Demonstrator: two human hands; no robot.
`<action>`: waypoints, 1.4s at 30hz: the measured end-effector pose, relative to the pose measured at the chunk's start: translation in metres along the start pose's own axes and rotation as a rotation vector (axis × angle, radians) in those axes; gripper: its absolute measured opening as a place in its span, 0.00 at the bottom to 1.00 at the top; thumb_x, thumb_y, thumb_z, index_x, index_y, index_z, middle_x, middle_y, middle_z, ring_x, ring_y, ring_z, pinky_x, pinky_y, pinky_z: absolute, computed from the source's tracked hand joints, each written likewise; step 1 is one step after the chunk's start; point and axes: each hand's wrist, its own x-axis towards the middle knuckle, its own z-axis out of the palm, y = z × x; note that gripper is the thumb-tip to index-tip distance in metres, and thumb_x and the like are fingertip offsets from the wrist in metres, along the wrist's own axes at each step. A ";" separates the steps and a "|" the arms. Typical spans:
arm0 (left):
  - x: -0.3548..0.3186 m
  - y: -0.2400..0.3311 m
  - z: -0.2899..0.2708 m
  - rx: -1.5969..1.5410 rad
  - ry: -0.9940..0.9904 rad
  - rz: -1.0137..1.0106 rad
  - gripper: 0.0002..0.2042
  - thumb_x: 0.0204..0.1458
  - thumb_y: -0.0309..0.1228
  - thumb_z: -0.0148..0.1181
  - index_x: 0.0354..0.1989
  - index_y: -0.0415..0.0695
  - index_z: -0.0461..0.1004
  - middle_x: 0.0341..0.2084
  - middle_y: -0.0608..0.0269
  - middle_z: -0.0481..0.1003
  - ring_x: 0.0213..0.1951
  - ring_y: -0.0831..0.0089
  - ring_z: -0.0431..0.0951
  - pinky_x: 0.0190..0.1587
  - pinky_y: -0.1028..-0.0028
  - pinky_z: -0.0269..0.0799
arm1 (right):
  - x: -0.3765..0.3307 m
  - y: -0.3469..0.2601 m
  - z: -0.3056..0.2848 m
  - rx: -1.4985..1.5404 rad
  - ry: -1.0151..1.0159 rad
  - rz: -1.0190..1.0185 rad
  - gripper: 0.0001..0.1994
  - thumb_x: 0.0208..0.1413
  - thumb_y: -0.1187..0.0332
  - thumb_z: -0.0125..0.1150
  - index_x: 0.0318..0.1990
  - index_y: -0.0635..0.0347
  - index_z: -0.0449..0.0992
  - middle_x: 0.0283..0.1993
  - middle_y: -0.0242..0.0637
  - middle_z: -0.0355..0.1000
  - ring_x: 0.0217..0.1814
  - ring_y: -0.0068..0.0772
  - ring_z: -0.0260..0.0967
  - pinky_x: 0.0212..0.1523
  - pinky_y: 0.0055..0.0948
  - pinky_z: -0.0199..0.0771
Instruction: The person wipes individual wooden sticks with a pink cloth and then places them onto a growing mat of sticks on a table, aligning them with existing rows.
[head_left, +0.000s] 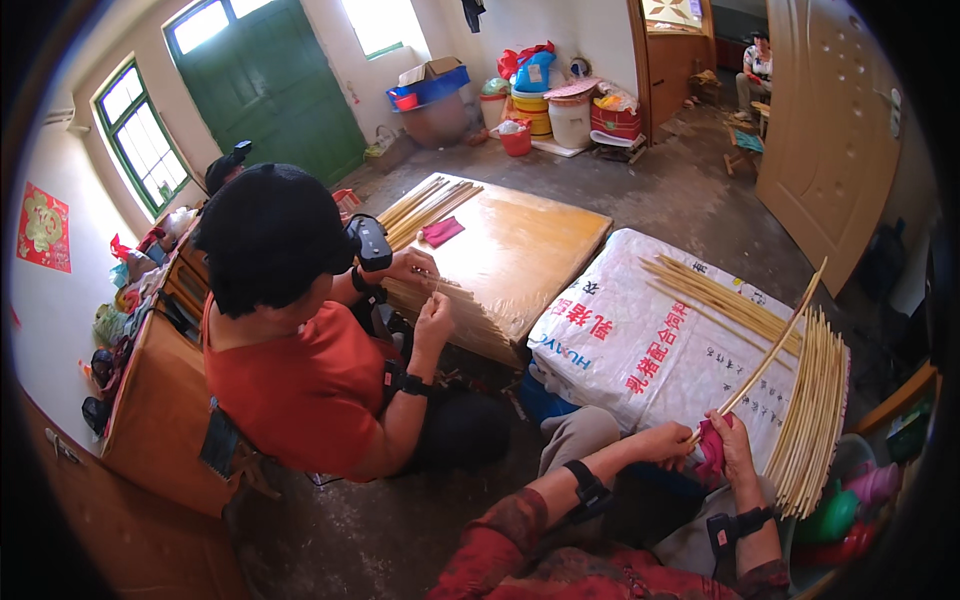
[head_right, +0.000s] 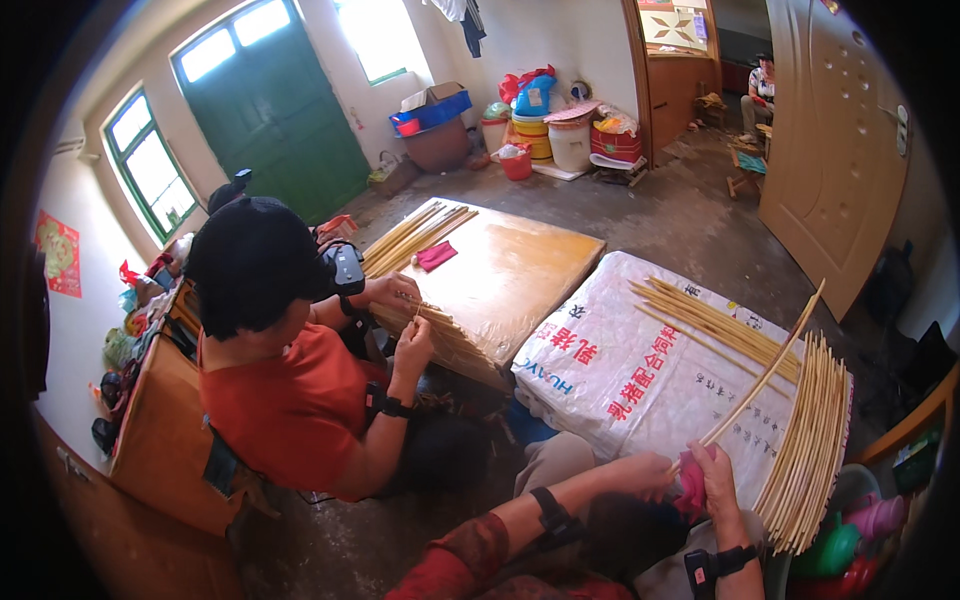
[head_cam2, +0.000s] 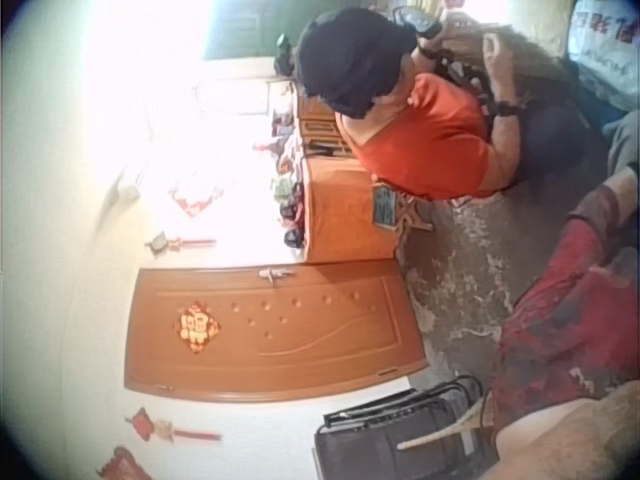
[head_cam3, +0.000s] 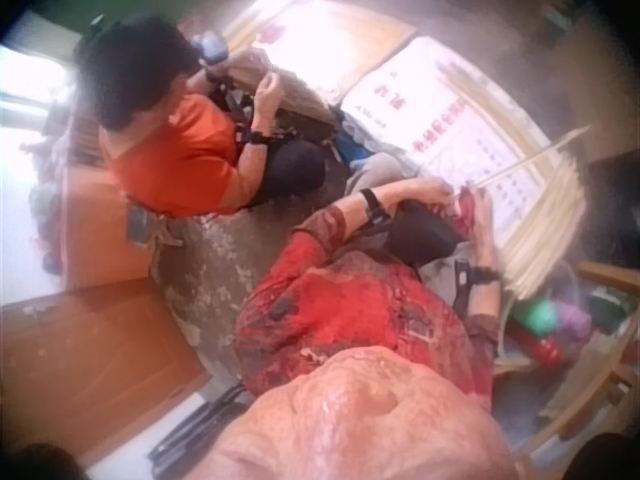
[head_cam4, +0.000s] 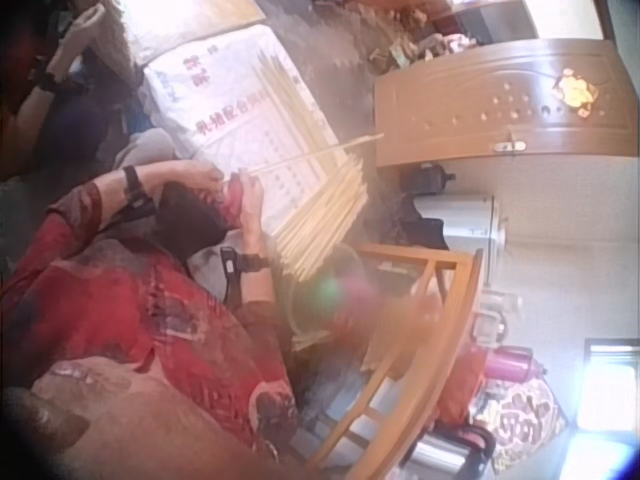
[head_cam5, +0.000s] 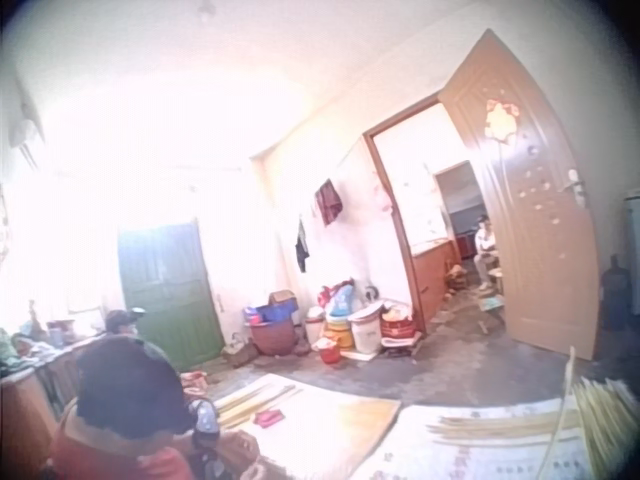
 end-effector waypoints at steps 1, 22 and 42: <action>0.000 0.000 0.000 0.006 -0.005 0.007 0.14 0.49 0.36 0.40 0.23 0.38 0.65 0.14 0.62 0.71 0.14 0.74 0.69 0.17 0.77 0.66 | -0.001 -0.001 0.001 0.000 0.004 0.002 0.11 0.50 0.63 0.53 0.36 0.61 0.68 0.26 0.34 0.68 0.25 0.22 0.66 0.27 0.18 0.68; 0.003 0.001 0.002 0.031 -0.017 -0.079 0.10 0.49 0.34 0.44 0.26 0.39 0.65 0.15 0.62 0.72 0.13 0.77 0.69 0.15 0.79 0.64 | -0.008 -0.009 0.006 0.012 -0.003 0.036 0.10 0.50 0.64 0.53 0.34 0.62 0.68 0.26 0.33 0.68 0.25 0.20 0.65 0.26 0.17 0.67; 0.000 0.000 0.000 0.024 -0.031 -0.032 0.11 0.49 0.35 0.44 0.26 0.38 0.65 0.15 0.62 0.72 0.13 0.77 0.69 0.14 0.79 0.64 | -0.004 -0.006 0.006 0.005 0.000 0.047 0.09 0.49 0.64 0.54 0.32 0.61 0.68 0.25 0.32 0.68 0.23 0.20 0.65 0.25 0.17 0.67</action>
